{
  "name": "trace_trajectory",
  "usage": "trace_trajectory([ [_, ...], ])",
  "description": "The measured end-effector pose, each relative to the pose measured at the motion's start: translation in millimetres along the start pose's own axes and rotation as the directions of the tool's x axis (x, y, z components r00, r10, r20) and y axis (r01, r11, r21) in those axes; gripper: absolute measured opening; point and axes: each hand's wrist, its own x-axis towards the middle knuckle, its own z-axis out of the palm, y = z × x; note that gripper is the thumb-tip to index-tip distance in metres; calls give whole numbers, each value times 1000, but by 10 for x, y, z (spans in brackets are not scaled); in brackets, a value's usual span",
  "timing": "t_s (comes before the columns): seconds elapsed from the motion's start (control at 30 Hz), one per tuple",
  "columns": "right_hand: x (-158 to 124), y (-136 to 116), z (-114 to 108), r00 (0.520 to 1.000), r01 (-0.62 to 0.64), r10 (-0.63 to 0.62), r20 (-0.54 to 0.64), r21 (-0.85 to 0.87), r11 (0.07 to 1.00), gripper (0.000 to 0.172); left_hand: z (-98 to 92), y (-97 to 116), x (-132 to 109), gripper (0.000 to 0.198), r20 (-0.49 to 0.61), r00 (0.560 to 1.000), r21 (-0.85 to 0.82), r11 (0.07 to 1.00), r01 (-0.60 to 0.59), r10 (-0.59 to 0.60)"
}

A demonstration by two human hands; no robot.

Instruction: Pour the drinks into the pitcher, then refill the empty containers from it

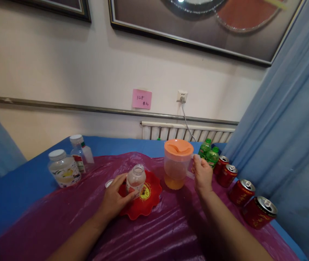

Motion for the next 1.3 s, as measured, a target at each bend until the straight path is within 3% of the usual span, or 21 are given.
trace_trajectory([
  [0.3,253,-657,-96,983,36,-10,183,-137,990,61,29,-33,-35,52,18,1000,-10,1000,22,-22],
  [0.53,244,-1032,-7,923,136,1,384,-328,935,61,43,-29,-84,48,77,997,-31,999,-14,17],
  [0.9,270,-1198,226,868,242,-14,497,-398,885,59,33,-9,-104,52,107,994,24,999,-23,20],
  [1.07,329,-1205,234,858,274,-6,513,-449,851,63,38,-8,-113,54,111,993,44,999,-31,26],
  [1.3,321,-1263,227,810,359,-15,586,-475,804,64,30,-5,-121,59,136,991,54,999,-4,-3],
])
